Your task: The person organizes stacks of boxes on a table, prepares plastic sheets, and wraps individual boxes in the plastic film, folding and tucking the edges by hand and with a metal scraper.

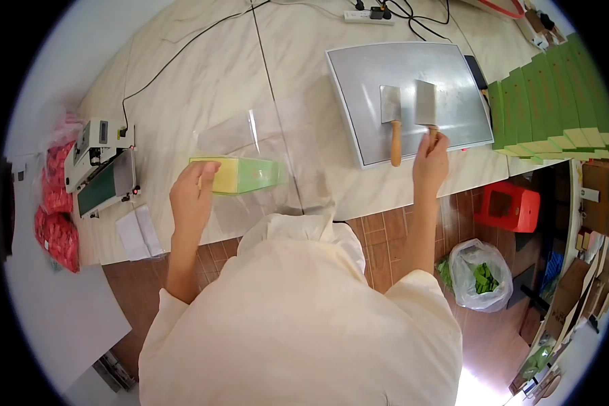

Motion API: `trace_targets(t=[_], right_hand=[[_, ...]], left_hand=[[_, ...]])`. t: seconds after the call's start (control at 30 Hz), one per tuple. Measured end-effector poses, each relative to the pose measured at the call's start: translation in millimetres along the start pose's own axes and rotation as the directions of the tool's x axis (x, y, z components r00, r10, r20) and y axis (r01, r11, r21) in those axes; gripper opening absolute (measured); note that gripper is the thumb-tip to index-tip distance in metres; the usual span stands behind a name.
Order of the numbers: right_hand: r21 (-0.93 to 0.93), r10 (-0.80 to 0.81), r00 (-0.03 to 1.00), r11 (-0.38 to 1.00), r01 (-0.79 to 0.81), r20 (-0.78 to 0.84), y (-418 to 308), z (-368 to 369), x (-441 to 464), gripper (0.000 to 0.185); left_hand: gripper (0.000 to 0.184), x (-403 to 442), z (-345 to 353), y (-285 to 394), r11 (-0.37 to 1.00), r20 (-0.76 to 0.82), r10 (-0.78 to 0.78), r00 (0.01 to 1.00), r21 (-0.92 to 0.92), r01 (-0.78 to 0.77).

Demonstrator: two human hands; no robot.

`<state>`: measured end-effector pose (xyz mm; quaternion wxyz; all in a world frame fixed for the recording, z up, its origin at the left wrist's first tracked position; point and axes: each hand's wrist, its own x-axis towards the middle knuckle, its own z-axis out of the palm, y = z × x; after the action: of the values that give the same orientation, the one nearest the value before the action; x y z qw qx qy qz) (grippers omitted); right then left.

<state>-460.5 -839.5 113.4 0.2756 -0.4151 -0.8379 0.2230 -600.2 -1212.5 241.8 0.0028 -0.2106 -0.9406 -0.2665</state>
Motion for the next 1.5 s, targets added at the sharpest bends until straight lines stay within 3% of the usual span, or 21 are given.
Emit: trace_targets(t=[0.07, 0.2, 0.27, 0.33, 0.43, 0.83, 1.17, 1.23, 1.27, 1.33, 1.37, 1.43, 1.5], right_hand=[[0.118, 0.003, 0.985, 0.993, -0.023, 0.173, -28.8, -14.2, -12.2, 0.027], [0.408, -0.355, 0.904, 0.881, 0.238, 0.239, -67.0, -22.8, -37.3, 0.014], [0.393, -0.381, 0.864, 0.887, 0.242, 0.327, -87.6, -31.7, -45.9, 0.015], [0.535, -0.619, 0.673, 0.757, 0.375, 0.404, -105.3, -37.5, -50.9, 0.016], [0.613, -0.71, 0.583, 0.676, 0.409, 0.394, -112.7, -32.1, -52.3, 0.017], [0.682, -0.812, 0.391, 0.58, 0.446, 0.434, -145.2, -26.4, -45.9, 0.018], [0.629, -0.793, 0.395, 0.609, 0.484, 0.464, -175.2, -32.2, -58.3, 0.008], [0.608, -0.798, 0.377, 0.602, 0.517, 0.47, -184.2, -31.5, -61.3, 0.008], [0.609, -0.8, 0.373, 0.6, 0.519, 0.47, -186.7, -28.9, -63.4, 0.008], [0.567, -0.8, 0.333, 0.593, 0.572, 0.499, -190.5, -22.7, -68.9, 0.008], [0.569, -0.802, 0.327, 0.589, 0.574, 0.5, -193.6, -21.6, -70.8, 0.008], [0.55, -0.807, 0.313, 0.576, 0.605, 0.501, -198.9, -19.8, -73.9, 0.008], [0.541, -0.811, 0.309, 0.568, 0.62, 0.497, -200.8, -17.9, -75.3, 0.008]], left_hand=[[0.033, 4.8, 8.5, 9.8, 0.999, 0.016, -0.035, 0.999, 0.033, 0.035], [0.029, 11.0, 19.8, 24.0, 0.988, 0.04, -0.095, 0.995, 0.127, 0.09], [0.028, 11.9, 21.9, 22.5, 0.982, 0.018, -0.111, 0.994, 0.157, 0.107], [0.022, 12.1, 20.8, 16.3, 0.973, -0.003, -0.143, 0.99, 0.184, 0.141], [0.019, 12.0, 20.5, 7.3, 0.981, -0.037, -0.093, 0.995, 0.166, 0.098], [0.012, 16.0, 21.1, -13.8, 0.997, -0.065, -0.055, 0.996, 0.053, 0.059], [0.012, 10.0, 2.5, -14.0, 0.995, -0.093, -0.093, 0.991, 0.029, 0.096], [0.012, 5.3, -4.6, -19.3, 0.995, -0.051, 0.091, 0.995, 0.035, -0.089], [0.012, 2.8, -8.2, -21.1, 0.996, -0.055, 0.087, 0.995, 0.034, -0.086], [0.015, -2.7, -15.0, -24.0, 0.961, 0.127, 0.27, 0.954, 0.031, -0.276], [0.015, -5.8, -16.8, -23.9, 0.962, 0.124, 0.265, 0.956, 0.031, -0.271], [0.017, -11.3, -18.7, -24.0, 0.914, 0.138, 0.403, 0.905, -0.004, -0.406], [0.016, -15.3, -17.0, -34.6, 0.92, 0.161, 0.386, 0.909, 0.011, -0.392]])
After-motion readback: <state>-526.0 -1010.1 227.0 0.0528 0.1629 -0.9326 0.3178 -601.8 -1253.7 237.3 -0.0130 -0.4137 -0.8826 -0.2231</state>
